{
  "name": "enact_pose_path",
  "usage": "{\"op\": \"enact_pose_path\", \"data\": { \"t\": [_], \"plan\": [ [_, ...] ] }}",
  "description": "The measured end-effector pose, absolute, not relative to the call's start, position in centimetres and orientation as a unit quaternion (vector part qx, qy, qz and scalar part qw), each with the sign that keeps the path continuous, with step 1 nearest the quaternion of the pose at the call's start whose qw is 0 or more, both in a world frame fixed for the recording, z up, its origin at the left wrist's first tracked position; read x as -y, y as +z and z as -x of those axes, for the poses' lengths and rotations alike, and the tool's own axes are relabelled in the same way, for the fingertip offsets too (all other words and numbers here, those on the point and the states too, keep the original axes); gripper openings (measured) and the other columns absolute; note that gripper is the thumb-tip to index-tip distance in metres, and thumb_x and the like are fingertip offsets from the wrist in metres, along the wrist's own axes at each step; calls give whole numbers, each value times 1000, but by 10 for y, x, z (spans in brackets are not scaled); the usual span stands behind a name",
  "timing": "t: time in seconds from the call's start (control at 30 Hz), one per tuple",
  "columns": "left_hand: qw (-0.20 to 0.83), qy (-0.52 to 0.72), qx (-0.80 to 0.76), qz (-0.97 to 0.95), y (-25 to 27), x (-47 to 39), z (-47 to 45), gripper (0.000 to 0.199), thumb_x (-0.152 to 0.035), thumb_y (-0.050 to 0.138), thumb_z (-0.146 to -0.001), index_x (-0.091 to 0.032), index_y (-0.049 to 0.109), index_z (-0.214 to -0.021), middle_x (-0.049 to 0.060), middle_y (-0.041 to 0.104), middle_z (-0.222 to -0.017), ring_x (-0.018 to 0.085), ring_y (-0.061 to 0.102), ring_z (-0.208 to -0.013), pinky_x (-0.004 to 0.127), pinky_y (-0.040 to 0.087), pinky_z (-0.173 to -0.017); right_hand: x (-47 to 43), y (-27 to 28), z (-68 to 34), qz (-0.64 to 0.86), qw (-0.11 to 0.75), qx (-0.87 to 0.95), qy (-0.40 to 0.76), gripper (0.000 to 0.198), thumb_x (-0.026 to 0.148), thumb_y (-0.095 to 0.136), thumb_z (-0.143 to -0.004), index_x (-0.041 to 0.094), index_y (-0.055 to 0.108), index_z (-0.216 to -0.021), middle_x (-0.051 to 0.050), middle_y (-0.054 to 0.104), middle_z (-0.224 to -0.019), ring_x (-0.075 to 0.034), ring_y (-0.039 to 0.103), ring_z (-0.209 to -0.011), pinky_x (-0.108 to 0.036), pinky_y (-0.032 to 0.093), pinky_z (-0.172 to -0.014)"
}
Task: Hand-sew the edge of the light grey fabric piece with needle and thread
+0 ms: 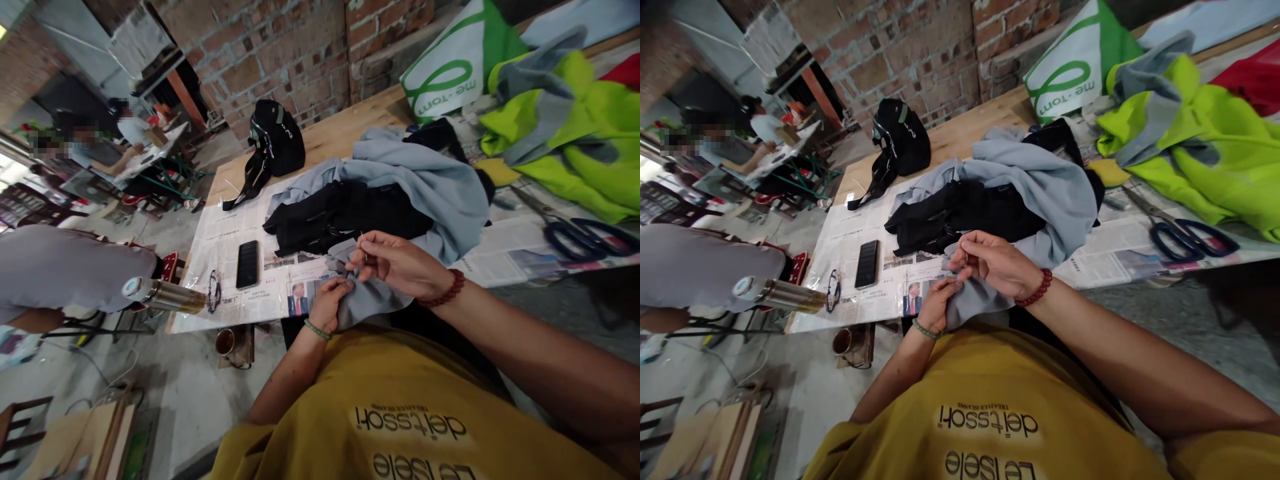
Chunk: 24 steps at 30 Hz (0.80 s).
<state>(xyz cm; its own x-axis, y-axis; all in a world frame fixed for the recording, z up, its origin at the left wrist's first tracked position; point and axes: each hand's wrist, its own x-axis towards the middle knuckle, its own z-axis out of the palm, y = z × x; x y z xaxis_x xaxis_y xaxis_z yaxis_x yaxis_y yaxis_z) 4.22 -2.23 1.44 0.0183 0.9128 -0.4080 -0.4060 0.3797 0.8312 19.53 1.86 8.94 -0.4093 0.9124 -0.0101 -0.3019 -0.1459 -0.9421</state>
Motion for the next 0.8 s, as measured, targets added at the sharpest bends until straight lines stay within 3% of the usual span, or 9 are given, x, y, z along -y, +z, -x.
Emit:
{"op": "enact_pose_path", "data": {
  "t": [0.07,0.17,0.27,0.37,0.5,0.63,0.8],
  "plan": [
    [668,489,-504,-247,15,22,-41,30,-30,84,-48,-14,61,-62,-4,57,-57,7,48,-55,22,36,-59,-21,88,-198,325,479,472,665,19,40,57,-82,21,53,-81,-1,66,-74,-16,66,-78,-34,55,-71],
    [669,479,-515,-241,15,22,-39,33,-31,84,-46,-14,60,-61,-4,56,-55,7,46,-53,21,34,-56,-27,86,-206,393,542,566,481,15,37,54,-85,22,56,-84,-2,67,-80,-17,66,-84,-37,53,-83],
    [667,482,-516,-238,16,23,-38,33,-31,84,-45,-14,60,-61,-5,55,-53,6,46,-53,21,33,-56,-37,82,-223,398,509,714,271,15,35,51,-87,24,60,-89,-4,68,-94,-19,64,-96,-40,51,-90],
    [670,484,-512,-233,15,24,-38,33,-31,84,-46,-14,60,-61,-5,55,-53,6,45,-52,20,33,-55,-55,78,-245,325,453,816,152,13,33,51,-86,25,62,-87,-4,68,-99,-21,60,-109,-44,49,-96],
    [669,484,-512,-238,12,24,-37,32,-30,83,-47,-14,60,-62,-5,55,-54,6,45,-53,21,33,-56,-80,74,-270,322,407,851,79,13,30,50,-87,28,62,-86,-3,68,-97,-19,57,-113,-43,47,-100],
    [665,484,-516,-240,10,24,-36,32,-30,83,-48,-14,60,-63,-5,55,-55,6,45,-54,21,32,-56,-96,76,-290,352,394,849,7,15,25,48,-87,23,63,-90,-10,67,-102,-19,57,-114,-40,45,-101],
    [666,485,-515,-240,10,23,-35,33,-31,84,-48,-14,59,-63,-6,54,-55,6,45,-54,21,32,-56,-111,81,-315,404,407,820,-3,19,22,46,-89,19,64,-94,-13,65,-111,-17,54,-117,-37,38,-106]
  ]
}}
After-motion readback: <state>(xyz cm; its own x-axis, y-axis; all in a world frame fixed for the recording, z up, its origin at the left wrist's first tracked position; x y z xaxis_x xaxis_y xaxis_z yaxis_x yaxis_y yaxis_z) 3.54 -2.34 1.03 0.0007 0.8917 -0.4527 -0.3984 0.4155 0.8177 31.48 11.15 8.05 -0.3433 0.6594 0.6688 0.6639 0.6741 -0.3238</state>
